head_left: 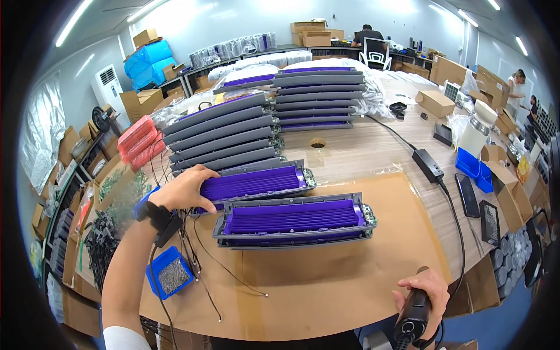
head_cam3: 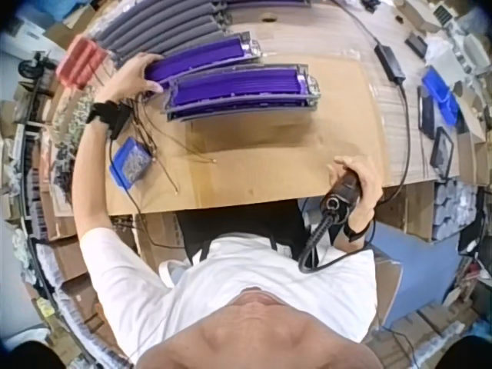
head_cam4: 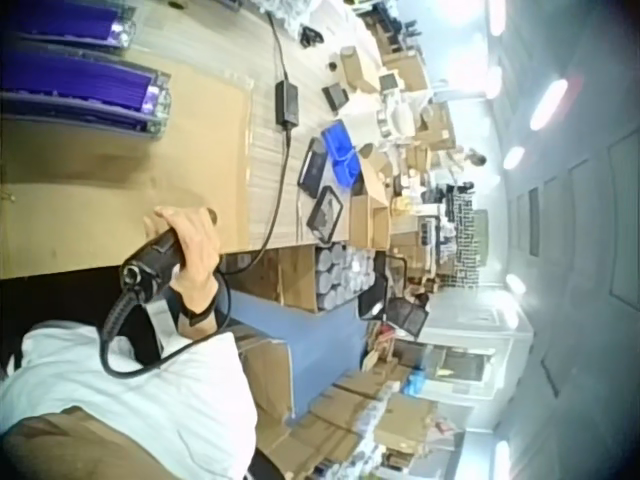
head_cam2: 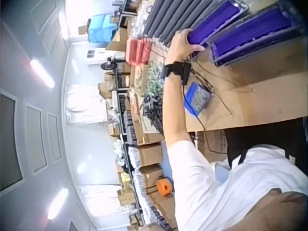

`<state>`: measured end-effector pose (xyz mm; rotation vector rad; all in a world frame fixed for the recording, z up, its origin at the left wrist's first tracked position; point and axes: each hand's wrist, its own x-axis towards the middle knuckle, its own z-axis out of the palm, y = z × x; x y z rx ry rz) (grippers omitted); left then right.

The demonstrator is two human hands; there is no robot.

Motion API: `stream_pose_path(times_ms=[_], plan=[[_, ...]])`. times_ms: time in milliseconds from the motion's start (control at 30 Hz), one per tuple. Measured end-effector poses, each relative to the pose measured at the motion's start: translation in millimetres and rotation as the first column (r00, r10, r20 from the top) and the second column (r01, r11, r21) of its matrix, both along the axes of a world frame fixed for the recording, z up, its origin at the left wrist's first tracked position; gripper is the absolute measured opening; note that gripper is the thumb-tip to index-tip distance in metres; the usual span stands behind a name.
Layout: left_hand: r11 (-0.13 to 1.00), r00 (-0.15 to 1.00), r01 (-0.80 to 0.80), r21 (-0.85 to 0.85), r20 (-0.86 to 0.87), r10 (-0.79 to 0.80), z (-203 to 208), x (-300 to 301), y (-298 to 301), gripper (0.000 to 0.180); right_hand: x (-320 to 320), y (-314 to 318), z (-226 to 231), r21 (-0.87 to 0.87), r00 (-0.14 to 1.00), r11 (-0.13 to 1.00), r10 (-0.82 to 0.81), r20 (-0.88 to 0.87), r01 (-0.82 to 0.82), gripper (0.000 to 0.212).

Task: The person uses a handheld electric screwdriver to fasten screws into purple electronic components on a workbench. They repeatedly pick up screws from a blue bin, align them with the component, and drive them in, then place the finished unit into a cardboard box.

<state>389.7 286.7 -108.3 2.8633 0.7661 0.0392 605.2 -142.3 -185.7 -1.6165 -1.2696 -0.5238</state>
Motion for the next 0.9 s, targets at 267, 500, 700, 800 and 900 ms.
stream_pose_path(times_ms=[267,500,700,800,900], plan=[[0.978,0.962,0.076,0.194,0.244,-0.123,11,7,-58,0.053,-6,-6,10,0.084,0.988,0.989,0.130,-0.084,-0.123,0.039],[0.924,0.957,0.289,0.251,-0.104,-0.271,-12,27,-137,0.025,-25,-5,26,0.080,0.982,0.982,0.178,-0.059,-0.173,0.041],[0.864,0.950,0.307,0.400,-0.069,-0.305,-11,9,-155,0.021,-30,-23,36,0.140,0.996,0.988,0.076,-0.036,-0.070,0.039],[0.850,0.950,0.299,0.433,-0.054,-0.307,-2,-20,-184,0.035,-24,-28,41,0.157,1.000,0.987,0.031,-0.002,-0.030,0.040],[0.854,0.950,0.311,0.417,-0.116,-0.290,12,-57,-232,0.040,-32,-31,57,0.129,0.997,0.991,-0.032,-0.065,0.040,0.039]])
